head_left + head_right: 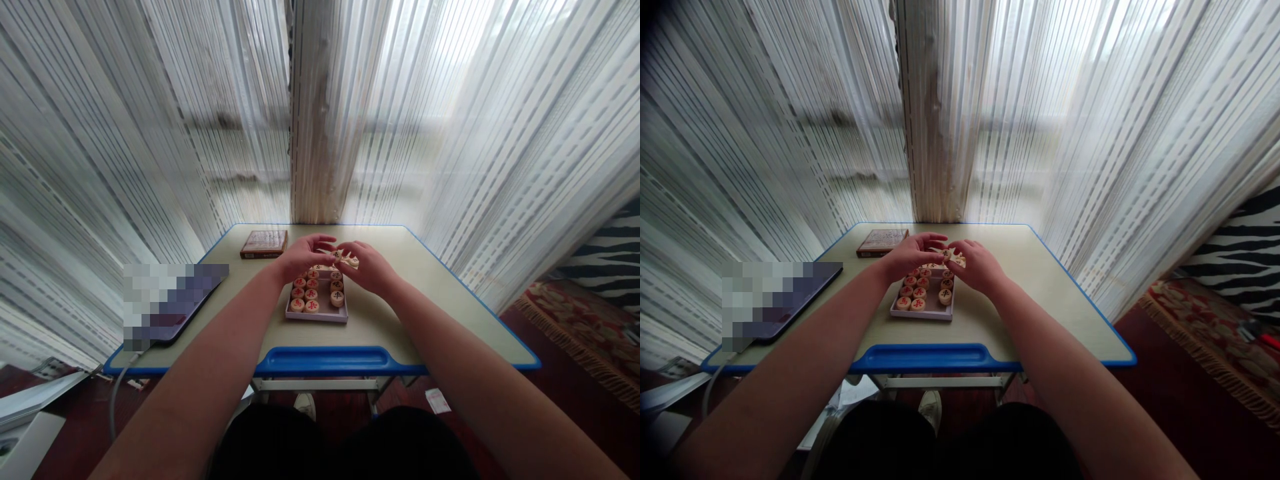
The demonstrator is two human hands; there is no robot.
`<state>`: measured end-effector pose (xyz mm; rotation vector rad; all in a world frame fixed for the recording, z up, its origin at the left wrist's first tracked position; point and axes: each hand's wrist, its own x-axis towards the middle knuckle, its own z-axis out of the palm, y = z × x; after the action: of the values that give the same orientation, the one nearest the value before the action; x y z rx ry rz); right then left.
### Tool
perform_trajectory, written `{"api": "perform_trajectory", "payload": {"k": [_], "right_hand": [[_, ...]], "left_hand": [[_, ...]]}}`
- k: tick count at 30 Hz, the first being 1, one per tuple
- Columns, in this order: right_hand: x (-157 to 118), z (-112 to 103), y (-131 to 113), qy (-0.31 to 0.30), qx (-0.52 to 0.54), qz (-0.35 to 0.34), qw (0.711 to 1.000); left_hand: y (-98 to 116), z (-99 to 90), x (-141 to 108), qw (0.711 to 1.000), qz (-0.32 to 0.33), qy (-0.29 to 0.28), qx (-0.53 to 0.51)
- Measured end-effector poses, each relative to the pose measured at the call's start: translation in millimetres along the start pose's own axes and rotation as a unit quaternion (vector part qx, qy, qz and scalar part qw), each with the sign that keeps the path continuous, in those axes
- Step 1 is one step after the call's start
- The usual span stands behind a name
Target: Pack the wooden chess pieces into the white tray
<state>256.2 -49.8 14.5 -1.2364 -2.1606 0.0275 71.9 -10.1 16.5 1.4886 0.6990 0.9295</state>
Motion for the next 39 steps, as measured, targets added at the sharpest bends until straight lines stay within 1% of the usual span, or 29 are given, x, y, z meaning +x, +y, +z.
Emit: {"api": "perform_trajectory", "payload": {"k": [5, 12, 14, 16, 19, 21, 23, 28, 30, 36, 39], "right_hand": [[-1, -3, -2, 0.019, 0.017, -0.018, 1.000], [0, -4, -3, 0.006, 0.027, -0.026, 0.999], [-1, -8, -6, -0.003, 0.027, -0.017, 0.999], [-2, -14, -12, -0.033, 0.030, -0.013, 0.999], [-4, -24, -23, -0.109, 0.048, -0.020, 0.993], [-6, -28, -29, -0.164, 0.063, -0.014, 0.984], [-7, -30, -32, -0.206, 0.071, -0.002, 0.976], [-8, -28, -35, -0.284, 0.082, 0.000, 0.955], [-9, -29, -37, -0.300, 0.082, -0.002, 0.950], [-9, -33, -41, -0.314, 0.079, -0.006, 0.946], [-8, -32, -39, -0.315, 0.086, -0.017, 0.945]], "left_hand": [[-2, -0.9, 1, 1.000, 0.003, 0.003, 0.012], [0, 2.2, -1, 1.000, -0.007, -0.025, 0.000], [2, 3.6, -2, 1.000, -0.014, -0.011, -0.004], [3, 3.7, -1, 0.999, -0.017, 0.028, -0.003], [4, 0.9, 1, 0.995, -0.006, 0.096, 0.006], [4, -1.8, 3, 0.992, -0.001, 0.125, 0.013], [4, -3.8, 4, 0.991, -0.002, 0.136, 0.016], [5, -4.7, 3, 0.991, -0.004, 0.130, 0.023], [5, -4.6, 3, 0.991, -0.003, 0.131, 0.025], [2, -6.2, 4, 0.992, -0.009, 0.124, 0.028], [0, -9.4, 5, 0.990, -0.011, 0.141, 0.022]]}}
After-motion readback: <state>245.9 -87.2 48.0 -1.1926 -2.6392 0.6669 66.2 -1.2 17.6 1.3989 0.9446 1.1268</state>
